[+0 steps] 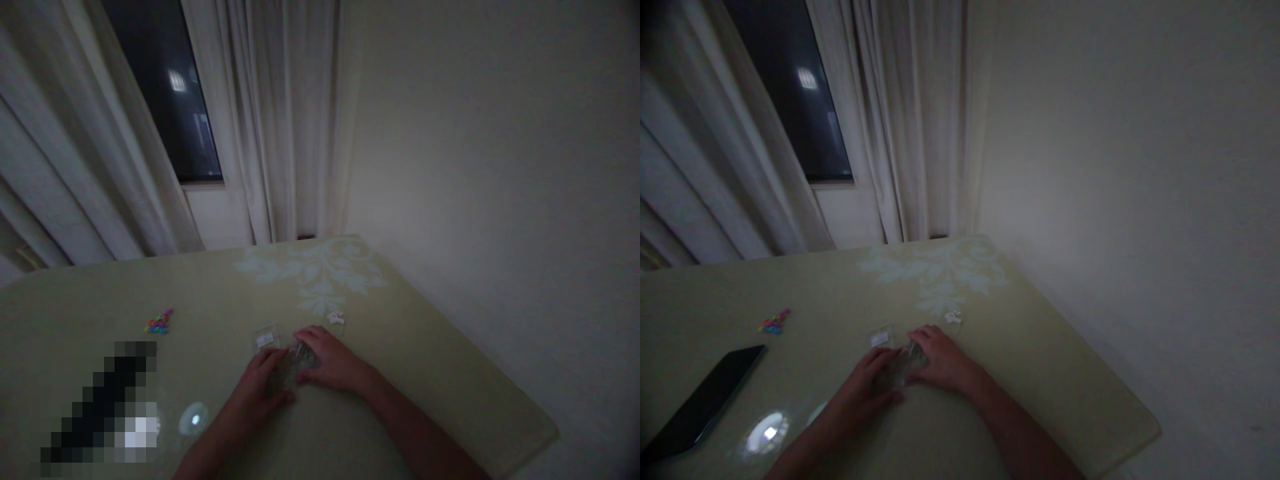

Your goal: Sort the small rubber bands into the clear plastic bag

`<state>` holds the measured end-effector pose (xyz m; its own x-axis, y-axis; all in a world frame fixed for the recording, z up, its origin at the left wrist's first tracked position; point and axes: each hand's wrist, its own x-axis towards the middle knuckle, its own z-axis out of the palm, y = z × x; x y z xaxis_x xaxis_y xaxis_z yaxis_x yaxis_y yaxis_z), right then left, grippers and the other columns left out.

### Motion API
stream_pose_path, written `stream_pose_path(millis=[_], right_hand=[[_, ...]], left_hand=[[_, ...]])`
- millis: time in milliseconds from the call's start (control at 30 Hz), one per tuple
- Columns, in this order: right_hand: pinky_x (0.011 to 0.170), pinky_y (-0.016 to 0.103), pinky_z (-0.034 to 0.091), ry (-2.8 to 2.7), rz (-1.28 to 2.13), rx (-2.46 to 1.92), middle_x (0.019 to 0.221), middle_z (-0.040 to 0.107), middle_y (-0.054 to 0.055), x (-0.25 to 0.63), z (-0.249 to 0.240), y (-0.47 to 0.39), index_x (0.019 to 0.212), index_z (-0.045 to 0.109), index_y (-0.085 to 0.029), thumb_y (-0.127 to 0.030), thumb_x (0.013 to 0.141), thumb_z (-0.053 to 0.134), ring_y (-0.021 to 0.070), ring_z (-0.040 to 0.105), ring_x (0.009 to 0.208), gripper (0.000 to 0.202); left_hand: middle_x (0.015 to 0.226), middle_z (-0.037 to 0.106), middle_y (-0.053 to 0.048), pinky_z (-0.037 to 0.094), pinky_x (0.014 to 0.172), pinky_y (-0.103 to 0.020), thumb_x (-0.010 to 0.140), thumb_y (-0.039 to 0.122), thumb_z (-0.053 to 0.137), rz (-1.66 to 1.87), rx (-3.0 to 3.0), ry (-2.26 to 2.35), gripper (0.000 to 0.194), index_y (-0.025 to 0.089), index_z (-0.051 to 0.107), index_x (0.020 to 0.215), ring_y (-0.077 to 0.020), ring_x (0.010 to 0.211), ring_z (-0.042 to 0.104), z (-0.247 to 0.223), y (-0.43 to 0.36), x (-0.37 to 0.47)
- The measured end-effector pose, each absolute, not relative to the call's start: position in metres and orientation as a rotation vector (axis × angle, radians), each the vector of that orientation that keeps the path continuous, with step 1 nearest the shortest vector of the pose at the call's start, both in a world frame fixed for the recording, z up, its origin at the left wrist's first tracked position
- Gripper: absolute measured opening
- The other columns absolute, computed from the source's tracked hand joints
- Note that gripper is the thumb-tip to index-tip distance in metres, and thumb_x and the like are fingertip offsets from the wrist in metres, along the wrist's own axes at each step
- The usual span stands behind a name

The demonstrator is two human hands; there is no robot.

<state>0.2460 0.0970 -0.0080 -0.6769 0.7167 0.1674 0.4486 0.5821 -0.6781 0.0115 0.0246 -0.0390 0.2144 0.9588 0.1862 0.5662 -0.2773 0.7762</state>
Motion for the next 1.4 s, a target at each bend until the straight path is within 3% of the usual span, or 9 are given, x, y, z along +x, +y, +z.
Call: stream_pose_path(millis=[167,300,433,733,900,1000,1133,1233,1400], right_hand=[[0.108,0.035,0.047,-2.423,0.837,-0.95,0.126,0.063,0.01,0.229,-0.009,0.089,0.13,0.07,-0.02,-0.026,0.094,0.076,0.0238,0.059,0.12,0.037],[0.102,0.033,0.05,-2.412,0.801,-1.001,0.116,0.065,0.009,0.216,-0.014,0.085,0.117,0.074,-0.018,-0.016,0.098,0.068,0.022,0.062,0.111,0.021],[0.097,0.032,0.052,-2.379,0.776,-1.058,0.112,0.067,0.009,0.212,-0.017,0.084,0.112,0.074,-0.017,-0.013,0.099,0.065,0.0215,0.064,0.106,0.016],[0.096,0.031,0.051,-2.125,0.895,-0.885,0.111,0.075,0.008,0.218,-0.014,0.087,0.118,0.074,-0.018,-0.009,0.1,0.06,0.019,0.068,0.105,0.024],[0.099,0.033,0.051,-2.109,0.92,-0.819,0.118,0.074,0.008,0.226,-0.01,0.09,0.126,0.072,-0.021,-0.013,0.102,0.058,0.0197,0.068,0.11,0.029],[0.098,0.033,0.051,-2.13,0.926,-0.861,0.119,0.072,0.009,0.234,-0.007,0.092,0.13,0.07,-0.021,-0.017,0.098,0.066,0.0201,0.068,0.108,0.032],[0.109,0.04,0.046,-2.331,0.887,-0.883,0.132,0.065,0.013,0.239,-0.005,0.092,0.139,0.064,-0.02,-0.032,0.083,0.087,0.0271,0.06,0.124,0.061],[0.112,0.038,0.044,-2.431,0.856,-0.872,0.132,0.063,0.011,0.235,-0.006,0.088,0.135,0.066,-0.022,-0.029,0.093,0.077,0.0255,0.056,0.127,0.044],[0.098,0.032,0.05,-2.464,0.726,-1.006,0.114,0.065,0.01,0.218,-0.009,0.08,0.11,0.071,-0.016,-0.019,0.101,0.063,0.0213,0.061,0.108,0.012]], left_hand=[[0.111,0.071,-0.012,0.057,0.095,-0.043,0.094,0.033,0.067,0.916,1.975,1.466,0.032,0.025,0.074,0.123,-0.0287,0.103,0.068,-0.041,0.027,0.024],[0.107,0.072,-0.012,0.056,0.091,-0.043,0.098,0.033,0.059,0.945,1.973,1.494,0.024,0.024,0.075,0.112,-0.0283,0.099,0.068,-0.04,0.028,0.028],[0.109,0.075,-0.012,0.056,0.093,-0.045,0.096,0.031,0.058,0.977,1.914,1.53,0.022,0.023,0.073,0.11,-0.0294,0.102,0.07,-0.039,0.027,0.026],[0.128,0.075,-0.011,0.058,0.098,-0.041,0.093,0.026,0.06,1.034,1.732,1.372,0.044,0.025,0.055,0.138,-0.0254,0.112,0.074,-0.04,0.026,0.024],[0.124,0.075,-0.012,0.061,0.084,-0.037,0.089,0.026,0.062,1.016,1.684,1.396,0.055,0.023,0.053,0.144,-0.0235,0.093,0.076,-0.041,0.024,0.018],[0.124,0.074,-0.014,0.061,0.081,-0.038,0.088,0.028,0.066,0.966,1.75,1.475,0.058,0.021,0.055,0.144,-0.0245,0.091,0.074,-0.044,0.023,0.015],[0.12,0.073,-0.015,0.058,0.093,-0.044,0.088,0.034,0.07,0.967,1.882,1.499,0.051,0.021,0.064,0.137,-0.0294,0.104,0.071,-0.04,0.024,0.02],[0.112,0.075,-0.012,0.058,0.092,-0.042,0.092,0.037,0.068,0.945,1.918,1.483,0.036,0.024,0.072,0.125,-0.0287,0.101,0.071,-0.035,0.025,0.026],[0.105,0.076,-0.01,0.057,0.089,-0.04,0.098,0.031,0.056,0.966,1.909,1.536,0.023,0.024,0.075,0.109,-0.0274,0.097,0.072,-0.034,0.026,0.028]])
